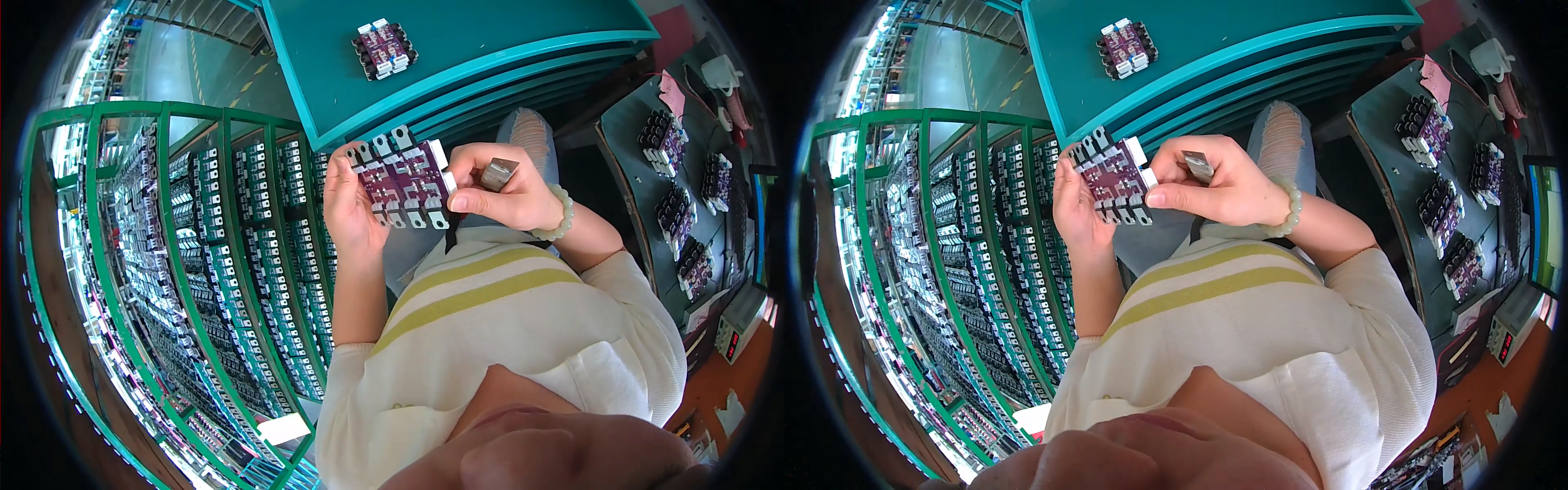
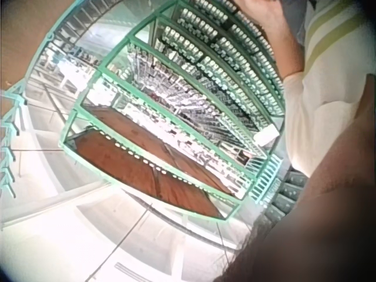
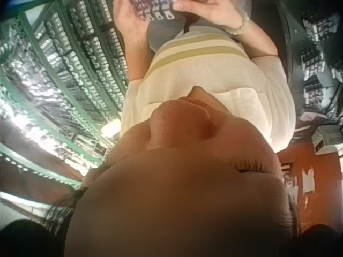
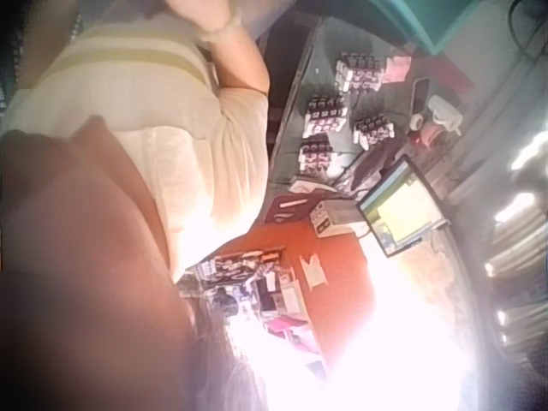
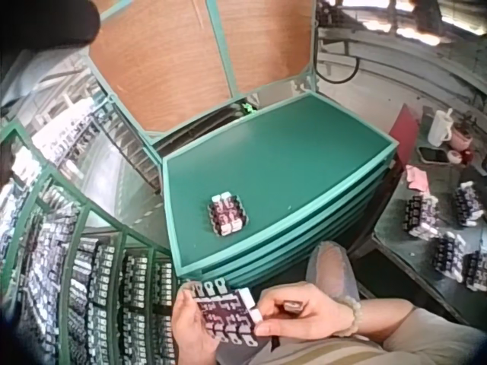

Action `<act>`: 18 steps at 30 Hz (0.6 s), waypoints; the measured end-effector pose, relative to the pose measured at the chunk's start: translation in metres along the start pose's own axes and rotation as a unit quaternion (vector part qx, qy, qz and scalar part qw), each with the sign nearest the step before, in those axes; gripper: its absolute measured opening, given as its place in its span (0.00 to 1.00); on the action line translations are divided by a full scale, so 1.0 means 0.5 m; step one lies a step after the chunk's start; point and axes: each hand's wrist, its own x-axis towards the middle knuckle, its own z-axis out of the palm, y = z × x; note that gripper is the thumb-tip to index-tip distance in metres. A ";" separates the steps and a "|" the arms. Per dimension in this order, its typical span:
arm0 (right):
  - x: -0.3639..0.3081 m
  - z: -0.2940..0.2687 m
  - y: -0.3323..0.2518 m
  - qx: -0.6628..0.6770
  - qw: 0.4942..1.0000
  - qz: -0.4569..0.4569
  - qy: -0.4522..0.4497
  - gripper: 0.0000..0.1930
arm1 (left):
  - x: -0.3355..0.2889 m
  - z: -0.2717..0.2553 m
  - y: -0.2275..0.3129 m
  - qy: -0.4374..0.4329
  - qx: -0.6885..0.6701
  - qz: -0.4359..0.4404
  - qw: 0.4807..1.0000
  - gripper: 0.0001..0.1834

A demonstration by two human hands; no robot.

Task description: The person uses a small metal tool to scrape and clean the surface of purple circuit boards. They handle the boards one at a time, scraping specific areas and then placing them into a green storage rack. The process is repeated for multiple boards throughout the video.

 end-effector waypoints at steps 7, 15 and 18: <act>-0.002 -0.005 0.005 0.033 0.999 0.018 0.005 0.05 | -0.004 0.007 0.004 0.024 0.029 0.010 0.999 0.15; -0.006 -0.015 0.016 0.058 0.997 0.027 0.036 0.03 | -0.011 0.012 0.013 0.023 0.019 0.005 1.000 0.15; -0.014 -0.042 0.025 0.117 0.987 0.101 0.042 0.07 | -0.015 -0.004 0.027 -0.032 -0.038 -0.036 0.998 0.16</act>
